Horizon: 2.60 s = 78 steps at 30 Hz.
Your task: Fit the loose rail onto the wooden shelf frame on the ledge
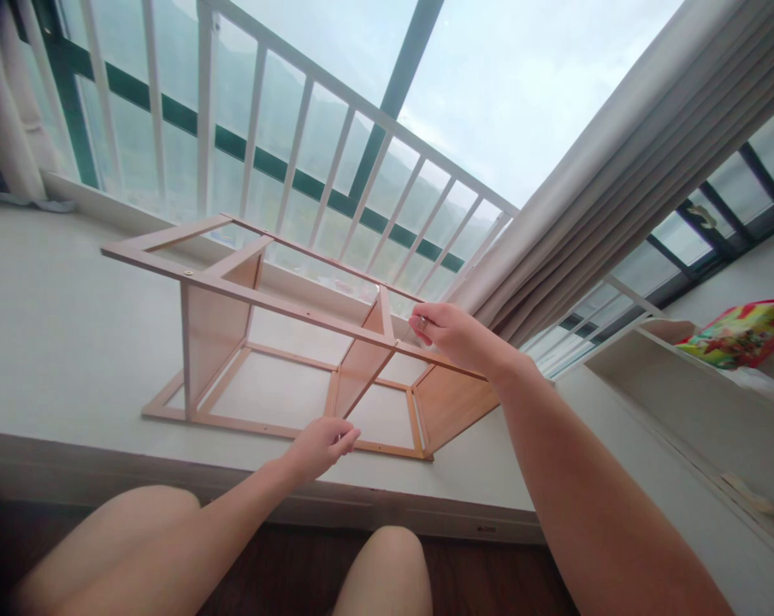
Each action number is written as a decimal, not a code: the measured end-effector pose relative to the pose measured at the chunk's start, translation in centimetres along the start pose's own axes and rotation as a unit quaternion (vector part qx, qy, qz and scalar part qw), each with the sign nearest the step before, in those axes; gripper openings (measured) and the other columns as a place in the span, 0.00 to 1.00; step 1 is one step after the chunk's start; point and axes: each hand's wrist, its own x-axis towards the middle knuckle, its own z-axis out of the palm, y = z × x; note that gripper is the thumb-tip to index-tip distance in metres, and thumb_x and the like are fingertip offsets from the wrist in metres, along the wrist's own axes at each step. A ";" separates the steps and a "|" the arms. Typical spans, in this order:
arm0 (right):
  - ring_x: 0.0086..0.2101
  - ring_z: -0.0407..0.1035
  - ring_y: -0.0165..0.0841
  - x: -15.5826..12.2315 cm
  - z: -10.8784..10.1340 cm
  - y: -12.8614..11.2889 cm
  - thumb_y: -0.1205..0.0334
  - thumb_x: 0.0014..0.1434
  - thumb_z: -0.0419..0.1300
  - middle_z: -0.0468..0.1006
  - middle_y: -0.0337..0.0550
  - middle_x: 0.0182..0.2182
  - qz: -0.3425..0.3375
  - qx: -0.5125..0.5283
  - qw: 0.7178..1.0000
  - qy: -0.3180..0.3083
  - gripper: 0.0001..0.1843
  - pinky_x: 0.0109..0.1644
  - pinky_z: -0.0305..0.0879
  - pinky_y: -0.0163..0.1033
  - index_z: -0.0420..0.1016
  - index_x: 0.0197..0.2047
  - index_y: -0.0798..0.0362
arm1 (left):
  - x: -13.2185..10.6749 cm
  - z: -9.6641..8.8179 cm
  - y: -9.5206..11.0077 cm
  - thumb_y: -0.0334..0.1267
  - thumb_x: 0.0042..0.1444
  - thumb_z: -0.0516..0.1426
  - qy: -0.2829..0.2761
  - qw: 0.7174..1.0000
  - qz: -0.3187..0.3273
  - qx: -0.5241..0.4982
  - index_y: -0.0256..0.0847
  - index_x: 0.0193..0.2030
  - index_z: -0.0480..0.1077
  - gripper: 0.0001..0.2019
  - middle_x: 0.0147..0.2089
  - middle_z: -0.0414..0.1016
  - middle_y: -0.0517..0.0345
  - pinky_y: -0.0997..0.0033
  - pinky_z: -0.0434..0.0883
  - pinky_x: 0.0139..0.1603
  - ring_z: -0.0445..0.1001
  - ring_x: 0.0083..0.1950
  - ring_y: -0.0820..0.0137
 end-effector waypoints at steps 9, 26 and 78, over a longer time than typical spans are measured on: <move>0.27 0.55 0.29 0.0 0.6 -0.3 0.52 0.65 0.49 0.62 0.35 0.24 -0.033 0.025 0.999 0.012 0.17 0.34 0.52 0.36 0.63 0.28 0.52 | 0.2 0.3 -0.2 0.49 0.65 0.45 0.001 1.000 0.003 -0.001 0.39 0.24 0.67 0.23 0.22 0.68 0.59 0.74 0.55 0.29 0.65 0.26 0.72; 0.27 0.56 0.28 0.3 -0.7 0.0 0.57 0.61 0.52 0.64 0.36 0.23 -0.054 -0.098 0.994 -0.008 0.12 0.33 0.50 0.36 0.67 0.28 0.53 | 0.6 1.2 -0.9 0.49 0.65 0.46 -0.002 1.000 0.005 0.001 0.39 0.24 0.69 0.23 0.25 0.70 0.59 0.74 0.54 0.29 0.64 0.28 0.73; 0.23 0.52 0.27 0.5 -0.1 -1.4 0.50 0.61 0.51 0.57 0.35 0.18 0.024 -0.084 0.996 -0.001 0.21 0.29 0.47 0.37 0.62 0.21 0.53 | 0.4 1.1 -0.7 0.50 0.65 0.45 -0.011 1.000 0.003 0.000 0.39 0.24 0.69 0.24 0.25 0.71 0.59 0.73 0.54 0.29 0.65 0.27 0.73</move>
